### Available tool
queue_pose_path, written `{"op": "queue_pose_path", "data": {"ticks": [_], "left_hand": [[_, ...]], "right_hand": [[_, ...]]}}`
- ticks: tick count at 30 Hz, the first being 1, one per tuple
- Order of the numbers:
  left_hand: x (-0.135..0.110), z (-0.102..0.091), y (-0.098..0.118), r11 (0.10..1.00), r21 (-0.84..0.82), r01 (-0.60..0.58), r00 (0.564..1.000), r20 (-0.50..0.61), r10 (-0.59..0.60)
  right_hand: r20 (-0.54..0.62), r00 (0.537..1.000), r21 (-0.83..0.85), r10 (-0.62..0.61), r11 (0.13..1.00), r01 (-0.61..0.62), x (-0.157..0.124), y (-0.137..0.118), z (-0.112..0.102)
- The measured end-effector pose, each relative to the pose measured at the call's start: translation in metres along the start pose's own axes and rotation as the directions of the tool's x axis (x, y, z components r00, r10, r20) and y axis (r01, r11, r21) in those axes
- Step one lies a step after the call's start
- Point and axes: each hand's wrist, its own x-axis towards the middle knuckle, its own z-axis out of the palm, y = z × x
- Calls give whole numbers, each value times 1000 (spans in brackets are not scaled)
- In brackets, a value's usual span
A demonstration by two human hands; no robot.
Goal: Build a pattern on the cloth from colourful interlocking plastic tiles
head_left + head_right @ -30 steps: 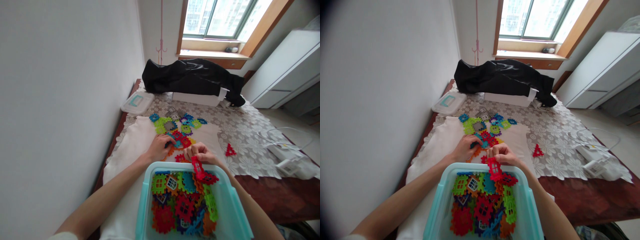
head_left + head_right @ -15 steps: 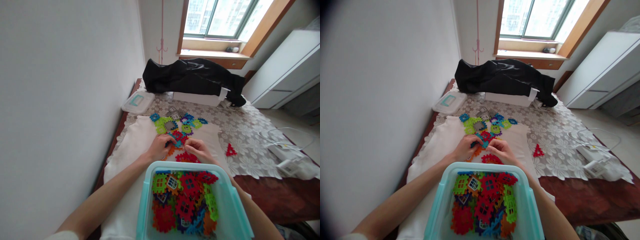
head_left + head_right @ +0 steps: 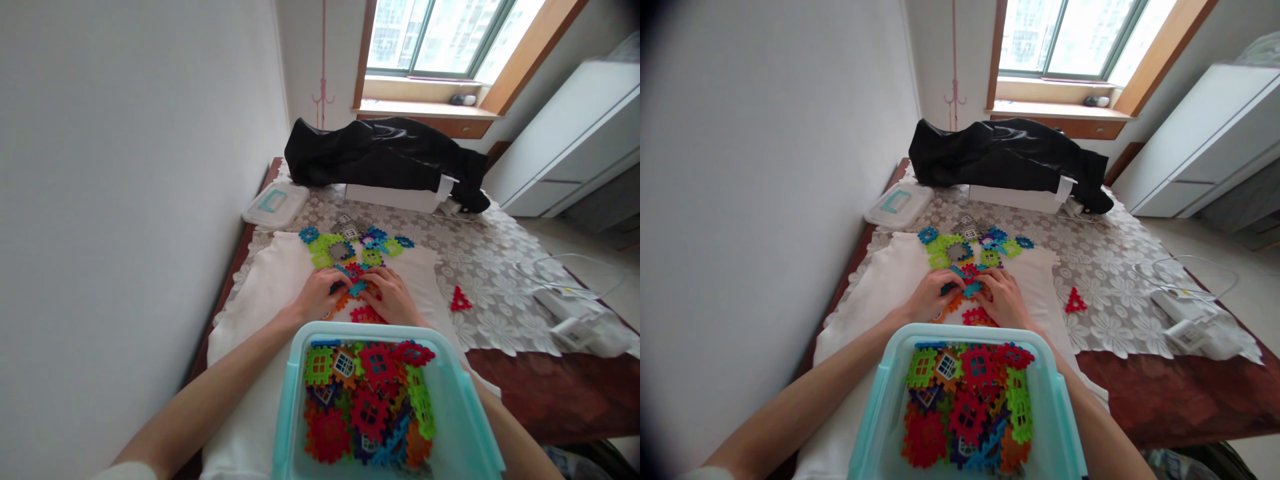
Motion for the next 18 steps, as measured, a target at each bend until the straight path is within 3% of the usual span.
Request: {"op": "queue_pose_path", "data": {"ticks": [18], "left_hand": [[-1, 1, 0, 985, -154, -79, 997, -19, 78]], "right_hand": [[-30, 1000, 20, 1, 1000, 0, 0, -2, 3]]}}
